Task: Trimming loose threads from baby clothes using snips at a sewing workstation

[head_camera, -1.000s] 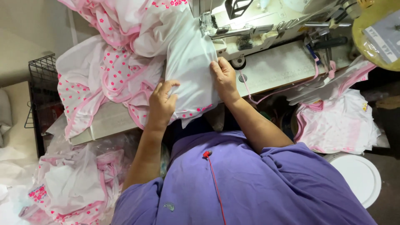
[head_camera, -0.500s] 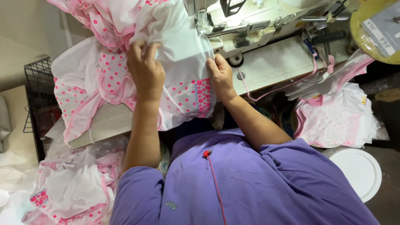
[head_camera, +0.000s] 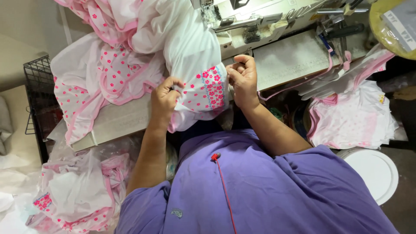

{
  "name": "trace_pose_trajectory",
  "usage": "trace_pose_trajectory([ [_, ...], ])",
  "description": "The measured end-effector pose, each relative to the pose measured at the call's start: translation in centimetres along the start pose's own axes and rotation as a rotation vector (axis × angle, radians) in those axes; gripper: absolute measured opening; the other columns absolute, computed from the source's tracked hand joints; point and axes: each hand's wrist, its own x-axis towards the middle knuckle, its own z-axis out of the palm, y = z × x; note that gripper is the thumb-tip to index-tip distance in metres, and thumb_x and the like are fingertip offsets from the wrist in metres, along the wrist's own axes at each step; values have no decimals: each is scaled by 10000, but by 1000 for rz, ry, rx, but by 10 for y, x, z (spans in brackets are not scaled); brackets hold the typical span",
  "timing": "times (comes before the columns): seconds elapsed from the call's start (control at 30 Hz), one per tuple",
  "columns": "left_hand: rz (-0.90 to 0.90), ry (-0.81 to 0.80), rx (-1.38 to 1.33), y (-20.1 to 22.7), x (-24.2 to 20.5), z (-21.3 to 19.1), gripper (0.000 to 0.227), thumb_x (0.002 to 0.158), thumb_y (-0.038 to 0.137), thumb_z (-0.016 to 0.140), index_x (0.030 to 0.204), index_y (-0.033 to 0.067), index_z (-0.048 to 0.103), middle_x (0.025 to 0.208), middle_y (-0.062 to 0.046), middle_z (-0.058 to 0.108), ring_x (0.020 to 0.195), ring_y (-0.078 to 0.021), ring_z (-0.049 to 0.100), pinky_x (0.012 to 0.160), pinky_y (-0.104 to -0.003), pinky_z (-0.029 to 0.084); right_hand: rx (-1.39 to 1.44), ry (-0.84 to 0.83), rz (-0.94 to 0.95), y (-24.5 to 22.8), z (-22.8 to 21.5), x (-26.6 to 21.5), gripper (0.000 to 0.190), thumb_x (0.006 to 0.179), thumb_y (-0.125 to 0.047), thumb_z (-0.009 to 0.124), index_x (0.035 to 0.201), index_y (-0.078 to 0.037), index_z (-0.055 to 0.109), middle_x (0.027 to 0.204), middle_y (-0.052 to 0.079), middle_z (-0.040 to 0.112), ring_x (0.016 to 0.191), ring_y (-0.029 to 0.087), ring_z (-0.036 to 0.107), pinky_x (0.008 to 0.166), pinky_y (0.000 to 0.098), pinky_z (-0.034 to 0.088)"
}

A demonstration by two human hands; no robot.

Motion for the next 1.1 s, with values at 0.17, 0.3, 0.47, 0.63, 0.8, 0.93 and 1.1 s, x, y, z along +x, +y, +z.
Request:
trace_pose_trajectory([
  [0.17,-64,-11,15,14,-7,-4,284,699,105,574,900,233,728,801,-2,648,767,-129,589,757,-291,516,30,76,33,11,5,6,251,942,8,640,1155,-89,550,811,40,649,592,29,543,513,156,402],
  [0.3,16,-2,4,14,-10,-1,260,736,64,550,918,136,721,856,-96,676,831,-207,618,801,-357,518,83,25,165,9,12,10,218,1040,-165,568,1248,-103,551,817,28,604,585,44,602,480,159,471],
  [0.47,40,26,34,12,-8,-2,269,748,60,551,936,140,726,887,-96,678,847,-216,632,820,-358,517,-48,-167,113,12,7,13,112,938,-158,728,909,-75,658,675,-12,551,594,48,502,505,189,364],
  [0.63,105,41,70,13,-8,-6,284,760,55,546,956,138,734,941,-99,715,919,-269,681,864,-372,523,-152,-218,61,7,-2,-4,117,976,-139,697,936,-48,636,669,9,547,589,61,495,492,193,359],
  [0.8,205,57,93,23,-1,-7,299,772,35,528,986,93,729,982,-127,721,968,-321,694,907,-410,521,-215,-206,3,-7,8,-12,97,986,-122,681,933,-64,623,702,-32,538,655,43,474,570,186,360],
  [0.93,285,73,132,29,17,-10,312,783,51,538,1029,85,728,994,-137,712,985,-328,690,916,-419,514,-246,-165,-77,-4,17,4,129,979,-121,678,895,-65,599,679,-30,506,641,53,443,560,203,335],
  [1.1,344,122,199,33,47,-15,321,775,51,518,1022,86,720,983,-135,713,982,-349,689,917,-423,516,-243,-81,-132,4,28,29,146,972,-123,667,864,-67,588,643,-23,473,607,57,423,534,208,309],
])
